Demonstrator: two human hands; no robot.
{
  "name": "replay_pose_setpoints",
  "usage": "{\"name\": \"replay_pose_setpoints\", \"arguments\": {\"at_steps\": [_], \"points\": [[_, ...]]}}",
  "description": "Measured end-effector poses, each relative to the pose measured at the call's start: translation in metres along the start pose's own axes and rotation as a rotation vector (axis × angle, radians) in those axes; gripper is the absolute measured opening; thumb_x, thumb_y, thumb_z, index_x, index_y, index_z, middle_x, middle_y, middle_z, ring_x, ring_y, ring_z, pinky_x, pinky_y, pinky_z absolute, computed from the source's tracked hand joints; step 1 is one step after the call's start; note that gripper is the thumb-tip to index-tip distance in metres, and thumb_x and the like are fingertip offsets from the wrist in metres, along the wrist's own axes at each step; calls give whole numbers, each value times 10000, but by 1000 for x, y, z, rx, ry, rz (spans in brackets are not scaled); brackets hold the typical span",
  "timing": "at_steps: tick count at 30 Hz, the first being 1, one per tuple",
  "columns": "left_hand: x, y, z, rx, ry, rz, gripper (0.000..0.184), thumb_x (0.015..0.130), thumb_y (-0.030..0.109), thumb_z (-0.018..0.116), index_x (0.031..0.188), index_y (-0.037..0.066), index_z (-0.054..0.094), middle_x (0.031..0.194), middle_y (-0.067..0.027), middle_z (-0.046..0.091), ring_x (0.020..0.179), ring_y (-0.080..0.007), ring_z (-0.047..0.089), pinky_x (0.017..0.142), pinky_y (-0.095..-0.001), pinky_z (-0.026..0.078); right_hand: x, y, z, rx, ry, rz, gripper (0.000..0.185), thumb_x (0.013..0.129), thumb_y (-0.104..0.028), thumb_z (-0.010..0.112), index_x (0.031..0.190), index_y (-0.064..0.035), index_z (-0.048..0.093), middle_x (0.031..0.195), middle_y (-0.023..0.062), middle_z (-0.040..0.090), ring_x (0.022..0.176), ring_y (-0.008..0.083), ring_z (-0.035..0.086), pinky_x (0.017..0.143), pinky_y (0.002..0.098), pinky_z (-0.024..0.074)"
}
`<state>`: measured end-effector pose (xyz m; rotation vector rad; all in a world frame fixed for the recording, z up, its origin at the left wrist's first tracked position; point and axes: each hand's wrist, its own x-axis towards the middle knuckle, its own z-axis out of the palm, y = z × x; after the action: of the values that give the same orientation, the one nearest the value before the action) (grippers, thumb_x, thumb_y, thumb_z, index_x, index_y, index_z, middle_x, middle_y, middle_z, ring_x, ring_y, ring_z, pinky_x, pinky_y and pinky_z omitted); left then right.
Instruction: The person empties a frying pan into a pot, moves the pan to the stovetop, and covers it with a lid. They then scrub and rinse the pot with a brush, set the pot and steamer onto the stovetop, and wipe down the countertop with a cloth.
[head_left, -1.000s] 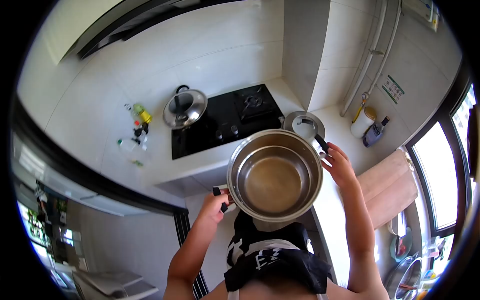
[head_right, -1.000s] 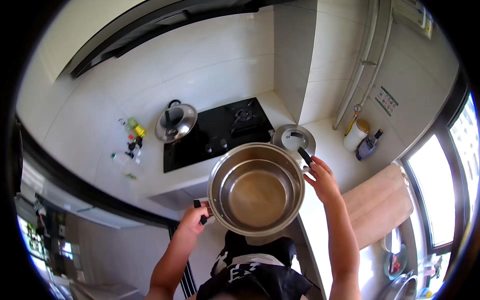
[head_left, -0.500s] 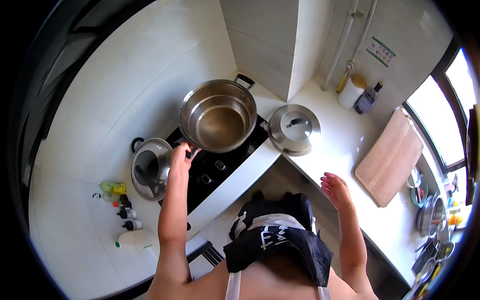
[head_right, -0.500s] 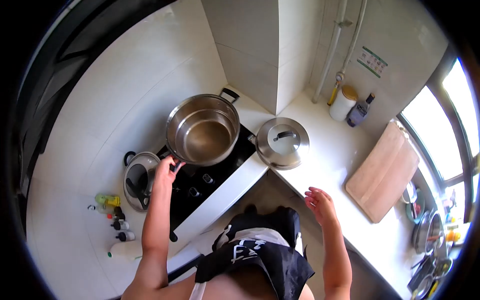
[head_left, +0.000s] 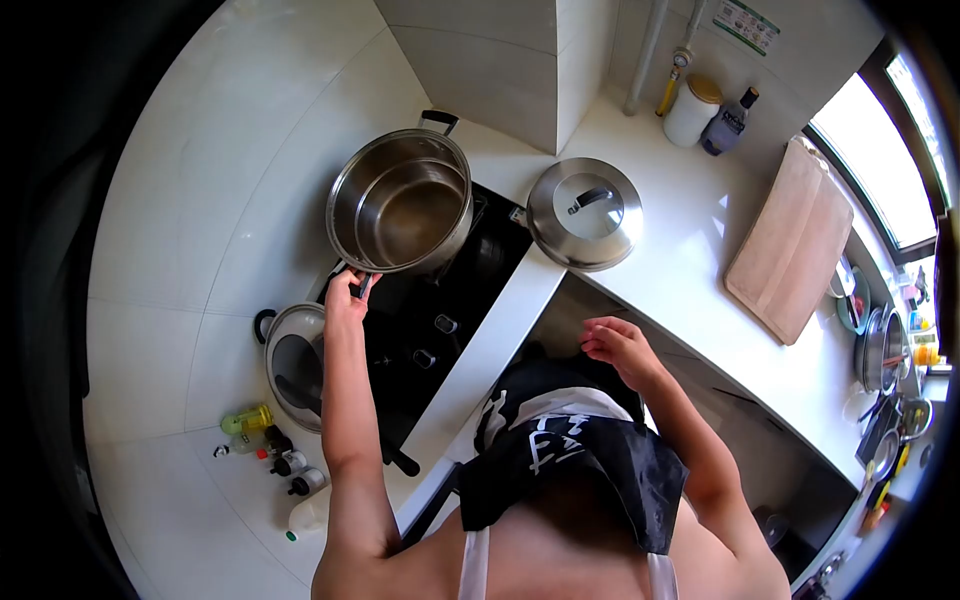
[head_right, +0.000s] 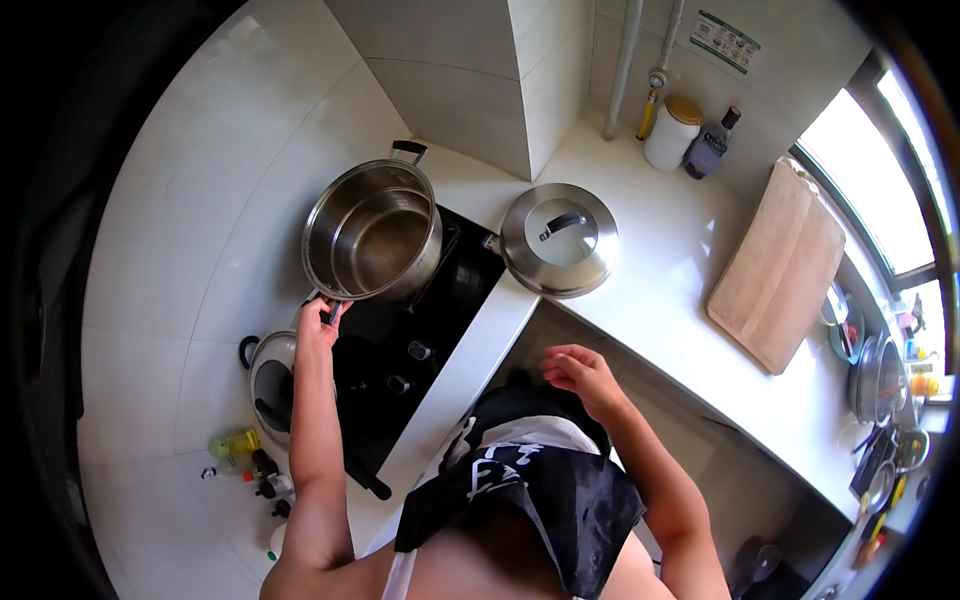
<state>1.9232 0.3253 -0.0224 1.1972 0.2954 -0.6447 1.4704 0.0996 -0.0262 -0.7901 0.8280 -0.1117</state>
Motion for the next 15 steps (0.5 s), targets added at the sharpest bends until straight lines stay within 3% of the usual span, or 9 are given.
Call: {"name": "replay_pose_setpoints", "arguments": {"at_steps": [7,11,13,15], "points": [[15,6,-9,27,29,-32,456,636,-72,447,1068,-93,592,1122,-127,633,1102,-255,618,943,-421,567,-1,-6,14,-80,-13,18,212,992,-160,538,1131,-33,636,966,63,689,855,123,649,802,264,536],[22,4,-20,34,-4,-38,410,650,-65,476,1038,-61,608,1054,-87,656,1004,-218,636,926,-403,569,2,2,7,-85,29,32,229,994,-160,528,1144,-24,634,971,66,688,864,126,647,803,262,533],[18,0,-21,49,-23,-3,222,704,-32,537,914,-28,609,922,-60,636,946,-224,653,790,-326,594,-3,5,5,-82,54,26,239,987,-162,532,1145,-17,638,977,73,690,865,134,649,796,259,529],[5,-2,-13,43,-45,-31,57,782,34,633,805,21,583,805,-43,583,893,-291,674,628,-259,566,-16,15,-2,-70,111,30,258,974,-166,539,1146,-3,641,993,86,693,869,143,653,782,255,526]]}}
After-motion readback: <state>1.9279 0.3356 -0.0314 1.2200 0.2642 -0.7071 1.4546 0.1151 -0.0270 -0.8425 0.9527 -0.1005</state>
